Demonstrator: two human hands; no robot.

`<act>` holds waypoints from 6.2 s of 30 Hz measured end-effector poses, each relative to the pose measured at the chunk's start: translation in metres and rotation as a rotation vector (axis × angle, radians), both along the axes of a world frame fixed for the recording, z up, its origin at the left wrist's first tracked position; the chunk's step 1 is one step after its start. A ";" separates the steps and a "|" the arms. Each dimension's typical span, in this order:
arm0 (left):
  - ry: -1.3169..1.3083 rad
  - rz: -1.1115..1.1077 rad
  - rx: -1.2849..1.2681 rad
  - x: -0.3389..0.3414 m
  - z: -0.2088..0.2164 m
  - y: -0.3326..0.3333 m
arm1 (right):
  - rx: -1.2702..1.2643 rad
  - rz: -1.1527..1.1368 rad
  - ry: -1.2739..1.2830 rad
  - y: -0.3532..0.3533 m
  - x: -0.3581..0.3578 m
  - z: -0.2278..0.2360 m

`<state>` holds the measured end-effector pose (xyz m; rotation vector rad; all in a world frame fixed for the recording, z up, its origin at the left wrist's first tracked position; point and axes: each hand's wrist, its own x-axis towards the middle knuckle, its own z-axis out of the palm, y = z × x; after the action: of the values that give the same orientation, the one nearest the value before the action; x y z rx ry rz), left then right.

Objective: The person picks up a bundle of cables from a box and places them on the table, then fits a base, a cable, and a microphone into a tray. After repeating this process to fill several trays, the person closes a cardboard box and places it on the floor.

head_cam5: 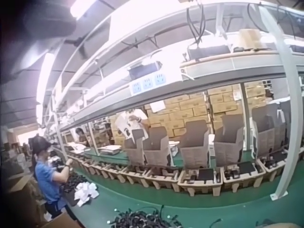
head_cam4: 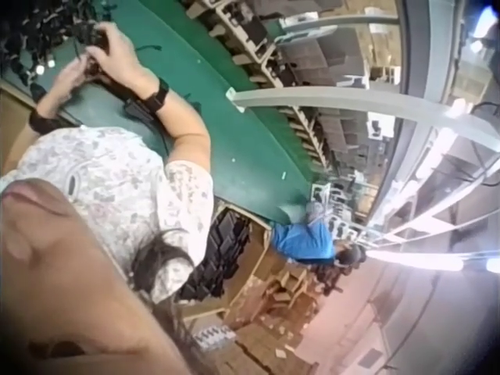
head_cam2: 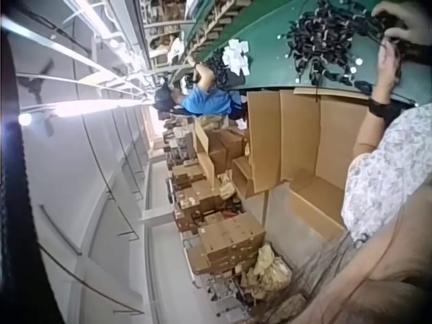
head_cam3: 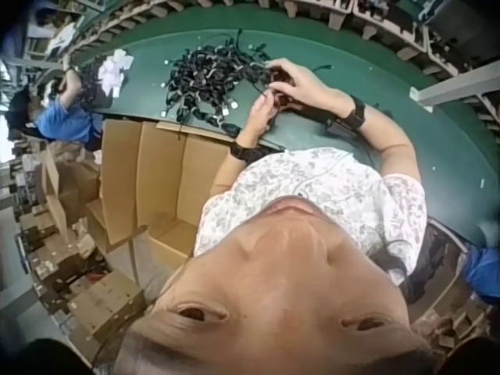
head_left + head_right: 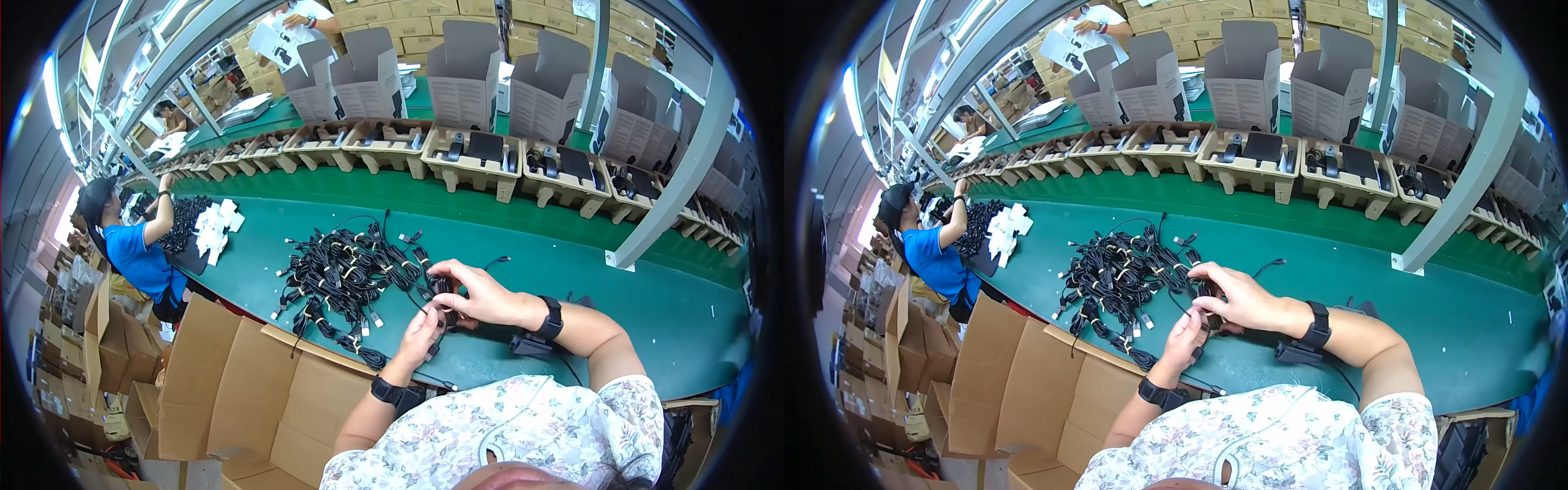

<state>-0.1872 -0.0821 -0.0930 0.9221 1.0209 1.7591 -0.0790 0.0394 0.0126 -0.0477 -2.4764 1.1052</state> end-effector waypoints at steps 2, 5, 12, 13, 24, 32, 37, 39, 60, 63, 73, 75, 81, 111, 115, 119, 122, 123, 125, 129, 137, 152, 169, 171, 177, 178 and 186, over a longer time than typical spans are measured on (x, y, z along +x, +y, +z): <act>-0.141 -0.184 -0.010 0.016 0.031 -0.002 | 0.269 -0.117 0.143 0.003 -0.003 -0.005; -0.081 -0.256 -0.034 -0.003 -0.004 -0.005 | 0.690 0.141 0.243 0.001 -0.005 -0.004; -0.157 -0.384 -0.079 -0.017 -0.010 -0.006 | 0.745 0.325 0.003 0.018 0.008 -0.015; -0.139 -0.352 -0.085 -0.017 -0.007 -0.005 | 0.769 0.313 -0.076 0.021 0.010 -0.009; -0.110 -0.080 -0.049 -0.019 0.005 -0.002 | 0.369 -0.599 -0.068 0.126 -0.053 0.079; -0.113 -0.108 -0.074 -0.027 -0.003 0.001 | 0.310 -0.750 -0.121 0.247 -0.135 0.095; -0.072 -0.116 -0.074 -0.031 -0.004 0.001 | 0.564 -0.792 -0.373 0.261 -0.170 0.082; -0.067 -0.118 -0.076 -0.033 -0.004 0.000 | 0.550 -0.844 -0.340 0.266 -0.187 0.066; -0.008 -0.155 -0.130 -0.041 -0.004 0.005 | 0.490 -0.556 -0.232 0.283 -0.173 0.042; -0.020 -0.151 -0.117 -0.040 -0.004 0.003 | 0.579 -0.613 -0.256 0.275 -0.165 0.040; 0.023 -0.145 -0.098 -0.040 -0.007 0.001 | 0.593 -0.808 -0.347 0.259 -0.166 0.040; 0.007 -0.086 -0.069 -0.039 -0.008 0.004 | 0.696 -0.820 -0.212 0.253 -0.167 0.029; 0.214 0.013 -0.074 -0.031 0.006 -0.022 | 1.120 -0.633 0.248 0.190 -0.141 0.014; 0.870 1.378 -1.766 0.023 0.073 -0.402 | -0.253 -0.063 0.011 0.129 -0.060 -0.114; 0.590 1.538 -1.832 0.070 0.015 -0.518 | -0.276 -0.039 0.011 0.131 -0.063 -0.116; 0.240 1.637 -2.204 0.138 -0.020 -0.547 | -0.240 -0.063 -0.015 0.136 -0.059 -0.119; 0.381 1.724 -2.299 0.151 -0.067 -0.570 | -0.250 -0.048 -0.018 0.136 -0.062 -0.116; 0.477 1.751 -2.336 0.149 -0.082 -0.576 | -0.277 -0.066 -0.011 0.138 -0.059 -0.117; 0.769 1.641 -2.124 0.116 -0.084 -0.529 | -0.249 -0.077 -0.027 0.144 -0.053 -0.117; 0.667 1.345 -1.759 0.032 -0.170 -0.481 | -0.219 -0.098 -0.065 0.144 -0.058 -0.118; 0.775 1.195 -1.665 -0.052 -0.239 -0.373 | -0.153 -0.183 -0.067 0.143 -0.051 -0.112; 0.464 0.829 -1.681 -0.111 -0.126 -0.394 | -0.020 -0.233 -0.051 0.119 -0.056 -0.101; 1.221 0.559 -1.263 0.141 -0.183 -0.266 | -0.238 -0.170 0.008 0.126 -0.055 -0.112; 1.300 0.576 -1.283 0.138 -0.195 -0.264 | -0.247 -0.181 0.016 0.123 -0.057 -0.111; 1.417 0.581 -1.386 0.148 -0.237 -0.254 | -0.201 -0.161 0.029 0.127 -0.057 -0.113; 1.300 0.593 -1.340 0.145 -0.224 -0.253 | -0.222 -0.159 0.034 0.129 -0.057 -0.116; 1.021 0.653 -1.061 0.081 -0.204 -0.266 | -0.245 -0.182 0.016 0.135 -0.054 -0.116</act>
<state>-0.1066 -0.3477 -0.2971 0.7515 2.7725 0.7571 -0.1331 0.1748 -0.1033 -0.3289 -2.2579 1.3142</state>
